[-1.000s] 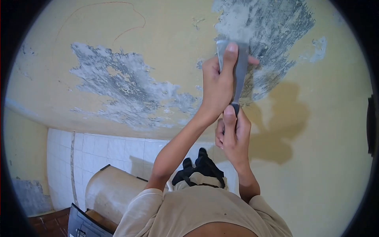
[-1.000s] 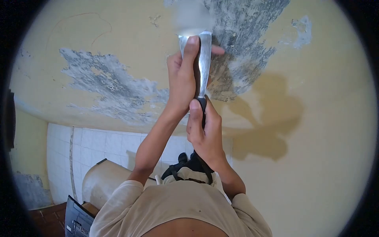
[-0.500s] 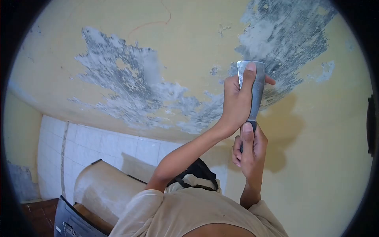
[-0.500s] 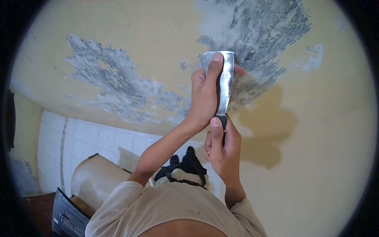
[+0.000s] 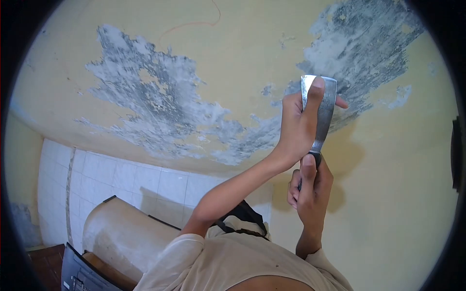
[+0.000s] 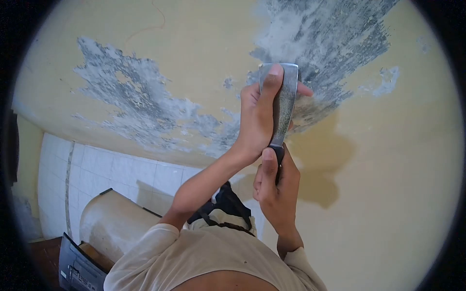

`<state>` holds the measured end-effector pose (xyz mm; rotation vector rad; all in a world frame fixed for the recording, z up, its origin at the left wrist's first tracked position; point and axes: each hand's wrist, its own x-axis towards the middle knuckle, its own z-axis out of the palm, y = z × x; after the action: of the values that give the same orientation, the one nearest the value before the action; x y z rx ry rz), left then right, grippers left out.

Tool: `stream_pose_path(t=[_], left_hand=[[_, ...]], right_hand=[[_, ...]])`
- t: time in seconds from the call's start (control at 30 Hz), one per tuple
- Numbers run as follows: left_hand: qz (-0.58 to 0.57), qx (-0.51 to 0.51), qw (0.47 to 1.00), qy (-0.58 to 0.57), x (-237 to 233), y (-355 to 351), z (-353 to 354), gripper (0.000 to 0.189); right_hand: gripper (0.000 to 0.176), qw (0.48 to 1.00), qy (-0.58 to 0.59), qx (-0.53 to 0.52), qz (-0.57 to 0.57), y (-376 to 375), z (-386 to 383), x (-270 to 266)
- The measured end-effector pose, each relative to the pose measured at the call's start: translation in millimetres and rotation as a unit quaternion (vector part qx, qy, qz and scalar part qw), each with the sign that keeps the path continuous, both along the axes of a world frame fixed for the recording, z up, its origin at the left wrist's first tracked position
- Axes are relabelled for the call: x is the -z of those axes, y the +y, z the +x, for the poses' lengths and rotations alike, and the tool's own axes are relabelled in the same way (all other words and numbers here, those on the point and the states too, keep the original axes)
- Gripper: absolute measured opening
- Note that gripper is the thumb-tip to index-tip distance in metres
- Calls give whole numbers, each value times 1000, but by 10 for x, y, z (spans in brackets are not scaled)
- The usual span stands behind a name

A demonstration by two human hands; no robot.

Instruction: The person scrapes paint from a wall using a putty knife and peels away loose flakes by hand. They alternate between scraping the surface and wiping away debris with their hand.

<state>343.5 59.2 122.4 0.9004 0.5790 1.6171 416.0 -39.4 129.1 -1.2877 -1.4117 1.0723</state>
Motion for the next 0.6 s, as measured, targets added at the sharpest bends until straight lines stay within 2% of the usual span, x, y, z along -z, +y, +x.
stream_pose_path(t=[0.13, 0.23, 0.33, 0.4, 0.43, 0.53, 0.6], left_hand=[[23, -14, 1000, -14, -2, -6, 29, 69], [40, -7, 999, 0, -100, 79, -57, 68], [40, -4, 999, -8, -106, -2, -22, 67], [32, -52, 997, -45, -48, 10, 55, 67], [26, -26, 999, -5, -43, 18, -23, 66], [55, 14, 998, -5, -224, 42, -165, 66], [50, -13, 999, 8, -85, 23, -80, 66]], right_hand=[[27, 1000, -18, -9, -20, 29, 83, 14], [27, 999, 10, 21, -29, 2, -21, -1], [27, 1000, 13, 3, 14, 12, -16, -37], [28, 999, -22, 0, -35, -11, 29, -32], [28, 999, -18, 2, -34, 41, -22, -30], [28, 1000, -2, 17, 8, 1, -46, -26], [28, 1000, -26, 7, -5, -9, 2, -4]])
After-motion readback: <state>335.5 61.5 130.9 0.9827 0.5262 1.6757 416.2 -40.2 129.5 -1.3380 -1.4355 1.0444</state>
